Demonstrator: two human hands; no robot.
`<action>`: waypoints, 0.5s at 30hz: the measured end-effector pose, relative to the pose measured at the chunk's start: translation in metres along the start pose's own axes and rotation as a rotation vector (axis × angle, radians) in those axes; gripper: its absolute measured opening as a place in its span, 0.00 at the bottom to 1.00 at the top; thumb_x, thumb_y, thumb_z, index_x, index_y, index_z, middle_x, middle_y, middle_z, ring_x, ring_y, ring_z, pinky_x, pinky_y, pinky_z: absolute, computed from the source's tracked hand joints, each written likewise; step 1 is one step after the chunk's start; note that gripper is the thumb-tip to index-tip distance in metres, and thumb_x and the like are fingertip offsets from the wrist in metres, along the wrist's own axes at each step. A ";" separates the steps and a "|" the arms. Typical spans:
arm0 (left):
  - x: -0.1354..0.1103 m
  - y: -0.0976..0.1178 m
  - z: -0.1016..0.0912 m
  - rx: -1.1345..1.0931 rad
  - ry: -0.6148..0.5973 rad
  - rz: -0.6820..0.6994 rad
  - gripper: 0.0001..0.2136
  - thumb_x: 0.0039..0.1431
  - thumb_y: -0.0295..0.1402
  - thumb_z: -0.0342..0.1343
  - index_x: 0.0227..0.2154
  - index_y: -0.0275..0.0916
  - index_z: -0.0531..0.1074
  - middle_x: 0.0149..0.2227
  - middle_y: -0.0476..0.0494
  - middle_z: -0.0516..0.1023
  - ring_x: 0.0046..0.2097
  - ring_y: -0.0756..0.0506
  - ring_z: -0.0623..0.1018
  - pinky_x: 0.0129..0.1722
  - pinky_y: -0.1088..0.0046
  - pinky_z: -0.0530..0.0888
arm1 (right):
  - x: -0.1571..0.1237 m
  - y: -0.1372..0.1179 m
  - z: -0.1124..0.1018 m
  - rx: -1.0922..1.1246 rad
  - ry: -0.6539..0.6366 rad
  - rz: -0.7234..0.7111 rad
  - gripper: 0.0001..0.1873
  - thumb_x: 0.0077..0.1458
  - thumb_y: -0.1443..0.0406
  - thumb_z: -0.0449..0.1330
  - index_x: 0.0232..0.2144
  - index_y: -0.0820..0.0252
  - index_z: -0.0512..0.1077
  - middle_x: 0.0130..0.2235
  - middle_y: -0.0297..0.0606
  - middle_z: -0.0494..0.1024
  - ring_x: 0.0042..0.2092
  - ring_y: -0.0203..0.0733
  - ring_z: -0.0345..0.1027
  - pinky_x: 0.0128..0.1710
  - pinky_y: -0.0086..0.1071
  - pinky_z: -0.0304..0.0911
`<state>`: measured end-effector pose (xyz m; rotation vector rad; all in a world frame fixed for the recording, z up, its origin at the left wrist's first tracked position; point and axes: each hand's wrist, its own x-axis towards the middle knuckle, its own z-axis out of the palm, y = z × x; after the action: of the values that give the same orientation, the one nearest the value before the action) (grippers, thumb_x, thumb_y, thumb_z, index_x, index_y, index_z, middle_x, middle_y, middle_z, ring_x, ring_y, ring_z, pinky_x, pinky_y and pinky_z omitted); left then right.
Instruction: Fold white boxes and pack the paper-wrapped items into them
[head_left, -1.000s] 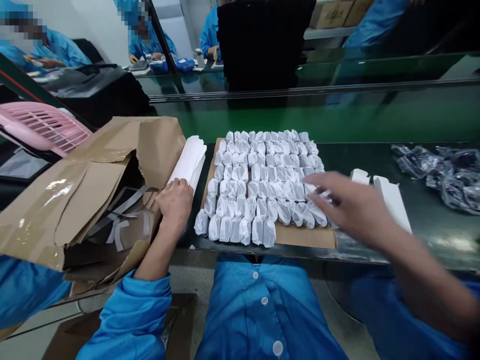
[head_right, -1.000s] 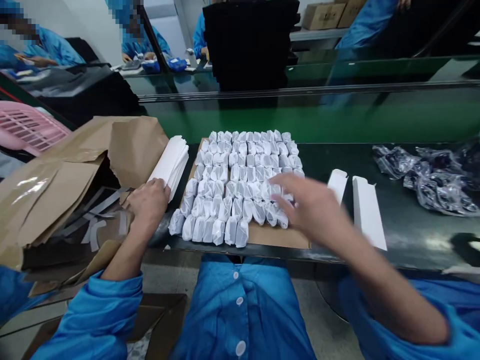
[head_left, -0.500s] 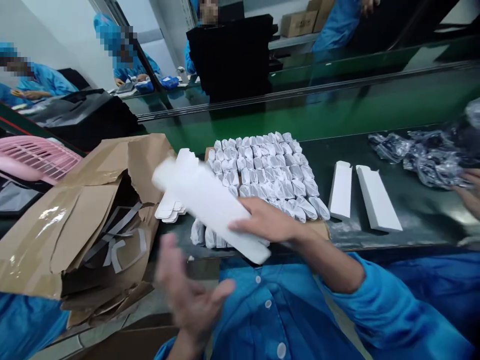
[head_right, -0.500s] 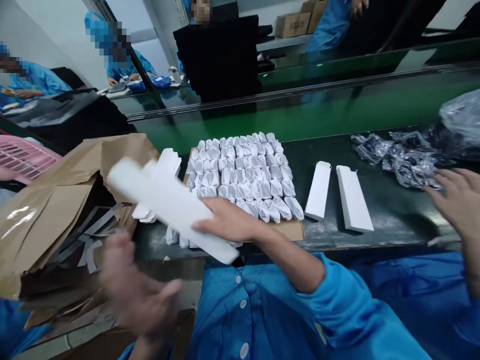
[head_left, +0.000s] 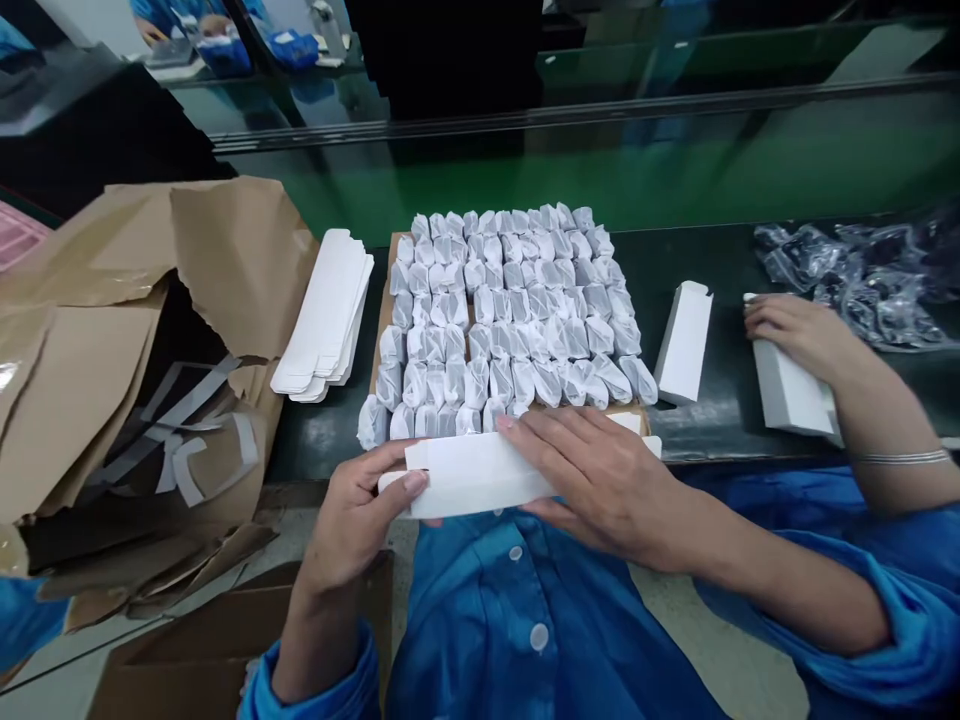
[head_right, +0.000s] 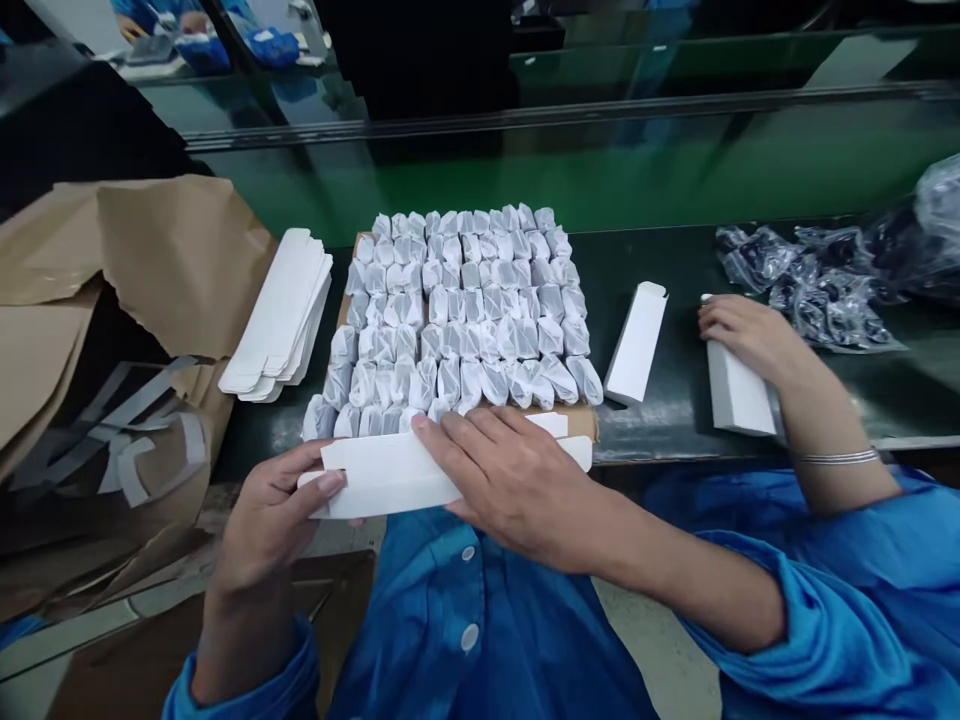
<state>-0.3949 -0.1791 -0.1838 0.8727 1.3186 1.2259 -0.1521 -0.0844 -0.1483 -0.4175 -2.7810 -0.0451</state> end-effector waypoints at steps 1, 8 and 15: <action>0.000 0.003 -0.005 0.067 -0.053 -0.011 0.13 0.56 0.39 0.64 0.41 0.37 0.80 0.24 0.46 0.80 0.23 0.45 0.79 0.23 0.73 0.77 | -0.001 0.003 -0.002 0.048 -0.013 -0.009 0.32 0.65 0.59 0.55 0.63 0.77 0.58 0.53 0.56 0.73 0.50 0.57 0.68 0.46 0.48 0.69; 0.016 0.014 0.001 0.311 -0.025 0.118 0.06 0.52 0.34 0.65 0.34 0.41 0.82 0.25 0.48 0.81 0.21 0.49 0.78 0.19 0.79 0.74 | -0.002 0.012 -0.003 0.017 -0.028 -0.053 0.28 0.65 0.64 0.54 0.63 0.78 0.59 0.52 0.56 0.75 0.51 0.57 0.69 0.49 0.49 0.69; 0.010 0.019 0.000 0.587 0.184 0.300 0.08 0.51 0.24 0.61 0.29 0.45 0.82 0.27 0.53 0.82 0.25 0.51 0.78 0.21 0.82 0.72 | -0.001 0.001 -0.006 -0.219 0.098 -0.066 0.17 0.64 0.70 0.54 0.52 0.73 0.70 0.47 0.53 0.80 0.48 0.54 0.75 0.48 0.45 0.73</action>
<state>-0.3995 -0.1658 -0.1671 1.4407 1.7871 1.1778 -0.1490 -0.0844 -0.1429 -0.3659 -2.7012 -0.3776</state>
